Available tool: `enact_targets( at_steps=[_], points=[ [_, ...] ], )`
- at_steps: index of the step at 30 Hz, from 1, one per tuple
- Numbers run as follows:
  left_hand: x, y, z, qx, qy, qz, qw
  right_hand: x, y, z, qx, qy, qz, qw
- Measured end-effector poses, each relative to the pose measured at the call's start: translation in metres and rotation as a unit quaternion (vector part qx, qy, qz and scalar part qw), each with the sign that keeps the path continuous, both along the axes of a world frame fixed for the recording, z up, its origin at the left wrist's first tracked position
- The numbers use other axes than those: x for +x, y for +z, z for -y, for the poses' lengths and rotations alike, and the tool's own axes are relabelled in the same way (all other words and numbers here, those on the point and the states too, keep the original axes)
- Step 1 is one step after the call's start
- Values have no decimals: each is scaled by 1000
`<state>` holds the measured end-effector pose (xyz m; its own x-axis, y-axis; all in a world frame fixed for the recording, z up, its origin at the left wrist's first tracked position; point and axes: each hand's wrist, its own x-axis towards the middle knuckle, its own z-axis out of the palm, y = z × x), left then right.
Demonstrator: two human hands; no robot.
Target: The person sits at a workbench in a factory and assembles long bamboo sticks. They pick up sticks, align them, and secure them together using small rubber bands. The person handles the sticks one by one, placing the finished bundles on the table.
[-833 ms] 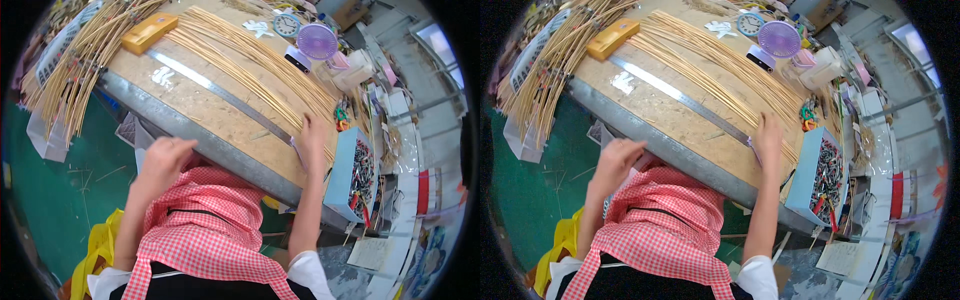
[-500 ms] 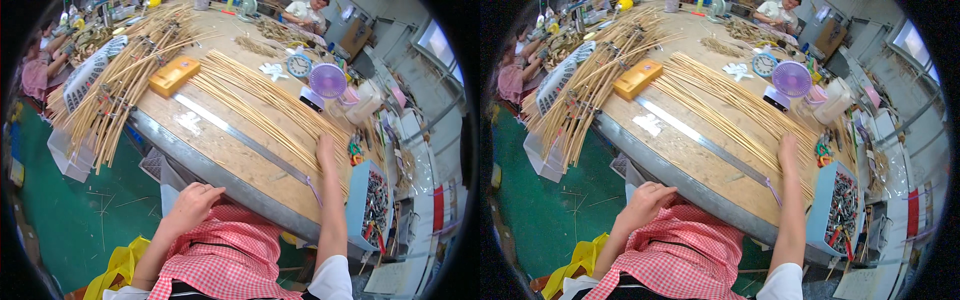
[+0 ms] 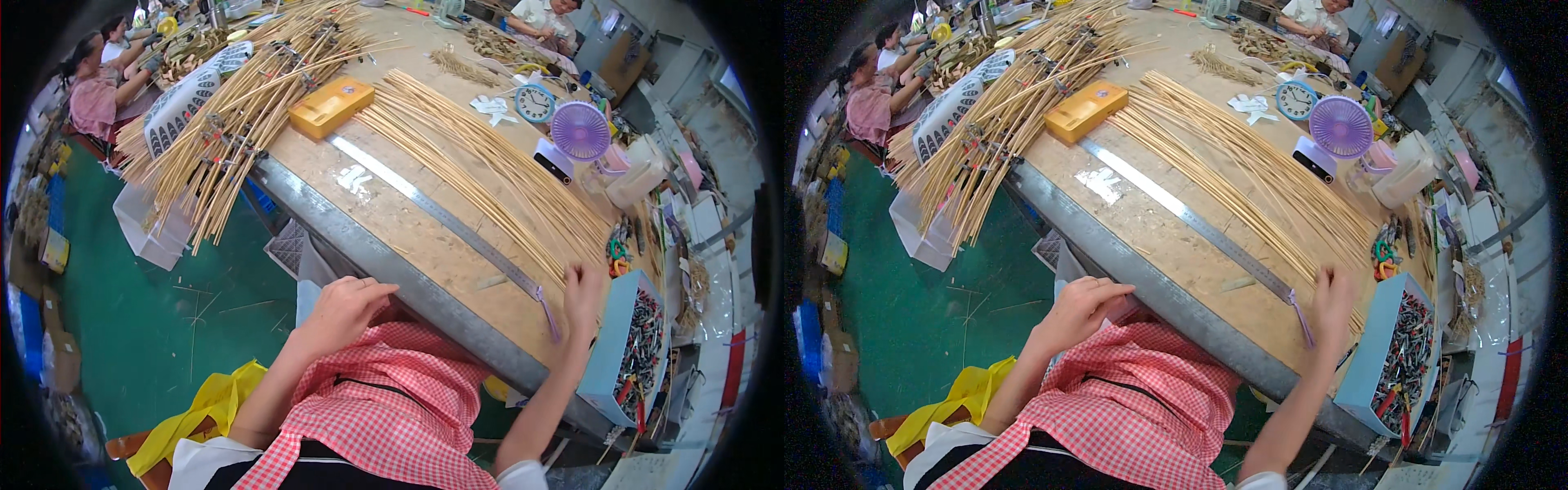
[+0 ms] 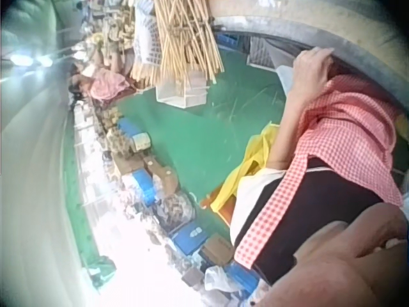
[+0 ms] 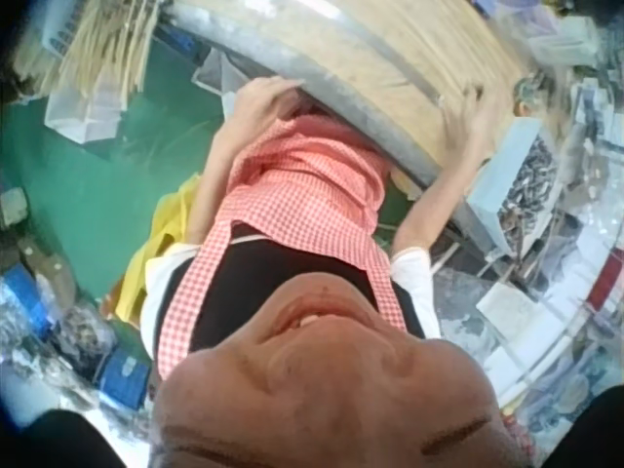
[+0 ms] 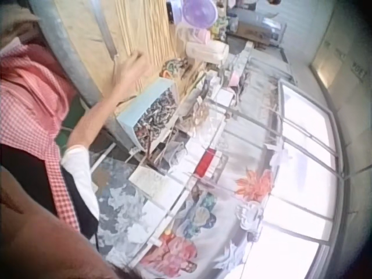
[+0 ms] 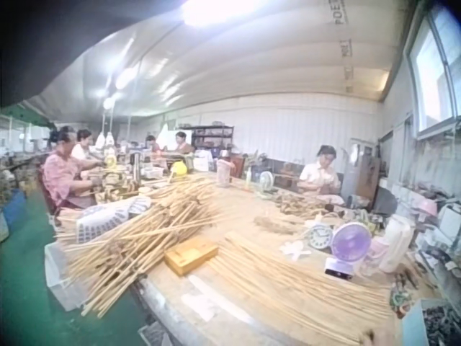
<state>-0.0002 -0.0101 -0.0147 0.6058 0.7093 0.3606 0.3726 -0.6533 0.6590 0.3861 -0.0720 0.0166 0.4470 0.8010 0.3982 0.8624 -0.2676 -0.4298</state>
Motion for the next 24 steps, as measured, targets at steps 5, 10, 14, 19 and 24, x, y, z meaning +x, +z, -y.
enact_targets(
  at_steps=[5, 10, 14, 19, 24],
  points=[
    [4, 2, 1, -98, -1, 74, 992, -84, -9, 70, -11, -98, -237, 967],
    [8, 6, 2, -159, 1, 133, 978, -132, -12, 66, 22, -55, -301, 952],
    [-4, 20, -1, -166, 4, 141, 976, -143, 4, 70, 58, -44, -228, 971],
    [-16, 13, -4, -288, 14, 303, 909, -150, 11, 76, 59, 17, -418, 906],
    [-40, 32, -11, -305, 51, 428, 849, -183, 7, 68, 9, 151, -510, 847]
  ],
)
